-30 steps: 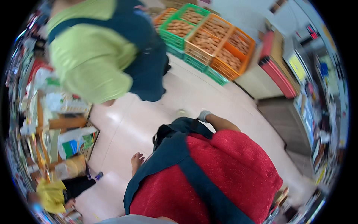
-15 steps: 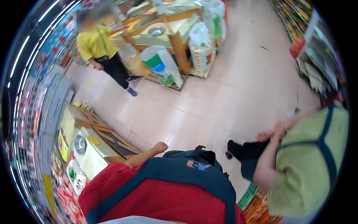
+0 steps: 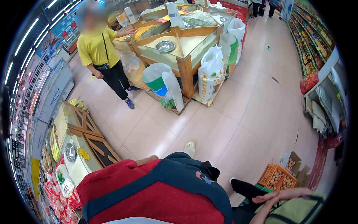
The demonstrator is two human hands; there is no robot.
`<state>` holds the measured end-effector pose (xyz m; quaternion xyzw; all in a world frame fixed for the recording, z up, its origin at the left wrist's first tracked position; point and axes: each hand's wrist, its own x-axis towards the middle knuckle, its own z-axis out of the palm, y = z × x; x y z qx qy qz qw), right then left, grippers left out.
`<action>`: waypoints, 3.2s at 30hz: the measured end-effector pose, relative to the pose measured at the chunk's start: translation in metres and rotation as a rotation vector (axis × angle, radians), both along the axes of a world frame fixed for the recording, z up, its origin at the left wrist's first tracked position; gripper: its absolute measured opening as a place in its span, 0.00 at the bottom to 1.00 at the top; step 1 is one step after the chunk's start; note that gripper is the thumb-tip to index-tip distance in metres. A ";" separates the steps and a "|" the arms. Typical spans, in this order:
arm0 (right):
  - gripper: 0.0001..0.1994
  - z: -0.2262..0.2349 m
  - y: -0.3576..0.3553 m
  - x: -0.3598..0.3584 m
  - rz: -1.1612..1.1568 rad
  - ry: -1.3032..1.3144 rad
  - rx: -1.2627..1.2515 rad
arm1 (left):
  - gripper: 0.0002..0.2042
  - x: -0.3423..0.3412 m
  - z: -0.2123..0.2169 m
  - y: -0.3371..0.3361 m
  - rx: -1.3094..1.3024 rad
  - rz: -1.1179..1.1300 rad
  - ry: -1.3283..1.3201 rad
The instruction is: The person packs small dark items into a plastic bag from a cardboard box, then walks to an egg display. They pick up eggs one at a time, mark each with a pen, and place them on a counter. The person repeats this process for several eggs.
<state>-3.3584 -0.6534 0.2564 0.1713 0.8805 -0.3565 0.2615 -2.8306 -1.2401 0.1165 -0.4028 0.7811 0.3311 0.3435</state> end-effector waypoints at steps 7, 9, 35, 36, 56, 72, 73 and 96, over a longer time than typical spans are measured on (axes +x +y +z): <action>0.15 -0.042 -0.142 -0.029 0.103 -0.257 -0.047 | 0.18 -0.235 0.069 -0.152 -0.034 0.226 0.452; 0.15 -0.050 -0.167 -0.048 0.116 -0.299 -0.058 | 0.16 -0.285 0.080 -0.169 -0.171 0.088 0.493; 0.20 -0.069 -0.088 -0.250 -0.122 -0.222 -0.031 | 0.10 -0.681 -0.018 -0.088 0.055 -0.779 0.175; 0.21 -0.067 -0.085 -0.249 -0.011 -0.216 0.069 | 0.10 -0.723 -0.014 -0.080 0.076 -0.770 0.150; 0.15 -0.075 -0.052 -0.278 -1.437 -0.253 -0.375 | 0.15 -1.286 0.060 0.171 0.339 -0.579 0.000; 0.18 -0.118 0.102 -0.415 -1.596 -0.354 -0.601 | 0.16 -1.453 0.054 0.419 0.398 -1.250 0.020; 0.18 -0.115 0.125 -0.432 -1.569 -0.329 -0.540 | 0.16 -1.453 0.057 0.432 0.351 -1.140 -0.006; 0.19 -0.058 0.232 -0.651 -1.774 -0.264 -0.359 | 0.18 -1.759 0.055 0.776 0.445 -1.010 -0.068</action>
